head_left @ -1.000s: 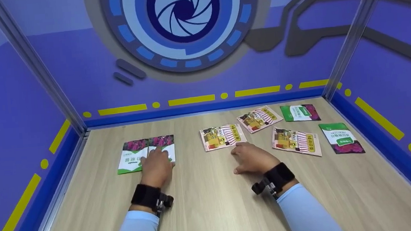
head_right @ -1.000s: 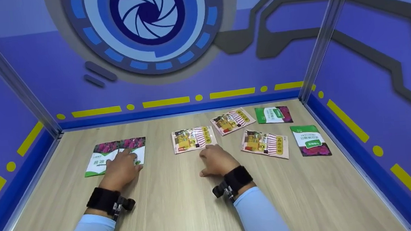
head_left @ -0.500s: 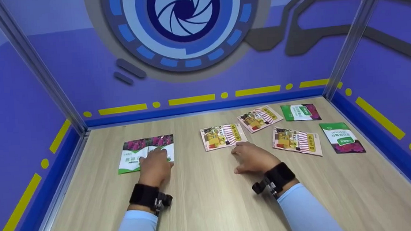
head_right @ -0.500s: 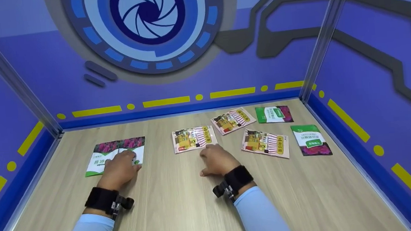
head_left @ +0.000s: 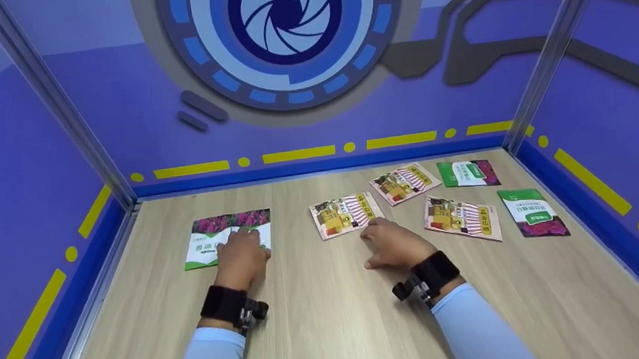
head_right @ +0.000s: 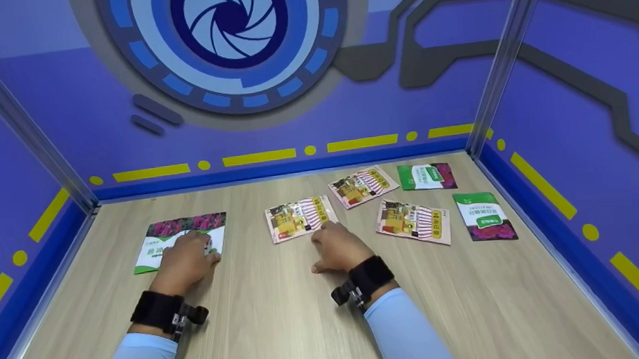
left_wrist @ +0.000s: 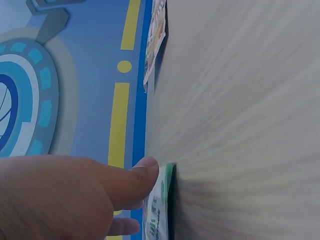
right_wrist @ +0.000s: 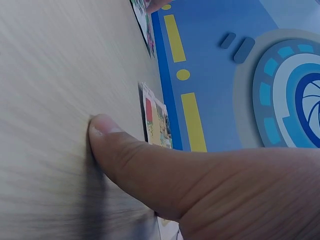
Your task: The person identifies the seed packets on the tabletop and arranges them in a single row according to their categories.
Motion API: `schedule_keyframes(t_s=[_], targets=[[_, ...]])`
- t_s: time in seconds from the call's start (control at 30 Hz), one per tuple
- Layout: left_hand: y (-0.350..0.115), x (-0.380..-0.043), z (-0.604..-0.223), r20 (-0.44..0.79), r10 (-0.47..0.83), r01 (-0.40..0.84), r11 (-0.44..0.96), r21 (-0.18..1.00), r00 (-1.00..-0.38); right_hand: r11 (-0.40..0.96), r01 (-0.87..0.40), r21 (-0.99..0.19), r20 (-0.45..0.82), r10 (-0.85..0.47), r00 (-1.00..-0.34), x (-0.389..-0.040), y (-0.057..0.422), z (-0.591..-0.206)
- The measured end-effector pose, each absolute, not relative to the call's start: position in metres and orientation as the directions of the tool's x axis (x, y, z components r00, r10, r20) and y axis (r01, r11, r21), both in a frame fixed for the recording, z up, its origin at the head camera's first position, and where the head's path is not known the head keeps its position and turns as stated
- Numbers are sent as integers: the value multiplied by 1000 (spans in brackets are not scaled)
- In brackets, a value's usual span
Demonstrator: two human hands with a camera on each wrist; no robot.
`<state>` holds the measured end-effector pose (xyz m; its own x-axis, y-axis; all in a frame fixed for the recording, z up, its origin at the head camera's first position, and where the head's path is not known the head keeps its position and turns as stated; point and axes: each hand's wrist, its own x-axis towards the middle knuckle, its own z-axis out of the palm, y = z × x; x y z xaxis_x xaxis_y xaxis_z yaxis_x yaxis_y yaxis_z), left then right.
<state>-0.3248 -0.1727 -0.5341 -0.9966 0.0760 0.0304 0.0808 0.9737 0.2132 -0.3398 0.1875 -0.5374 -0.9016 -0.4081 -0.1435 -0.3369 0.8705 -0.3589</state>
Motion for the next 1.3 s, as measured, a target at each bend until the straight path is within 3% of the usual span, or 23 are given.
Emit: schedule_keyframes(t_s=[0.27, 0.57, 0.77, 0.87, 1.03, 1.3], targets=[[-162, -322, -531, 82, 126, 144, 953, 268, -989, 872, -311, -377, -131, -383, -914, -339, 186, -539], [-126, -319, -527, 111, 298, 318, 885, 339, -948, 878, -332, -345, -122, -393, -912, -331, 177, -545], [-105, -307, -532, 80, 452, 453, 836, 311, -888, 881, -339, -329, -170, -409, -897, -329, 170, -547], [-96, -301, -535, 52, 503, 499, 832, 243, -863, 881, -343, -326, -179, -414, -893, -331, 169, -547], [-91, -297, -540, -2, 512, 506, 849, 151, -859, 871, -338, -355, -165, -415, -895, -332, 170, -548], [-100, -301, -541, 3, 435, 426, 882, 202, -900, 886, -315, -341, -184, -391, -902, -334, 169, -546]])
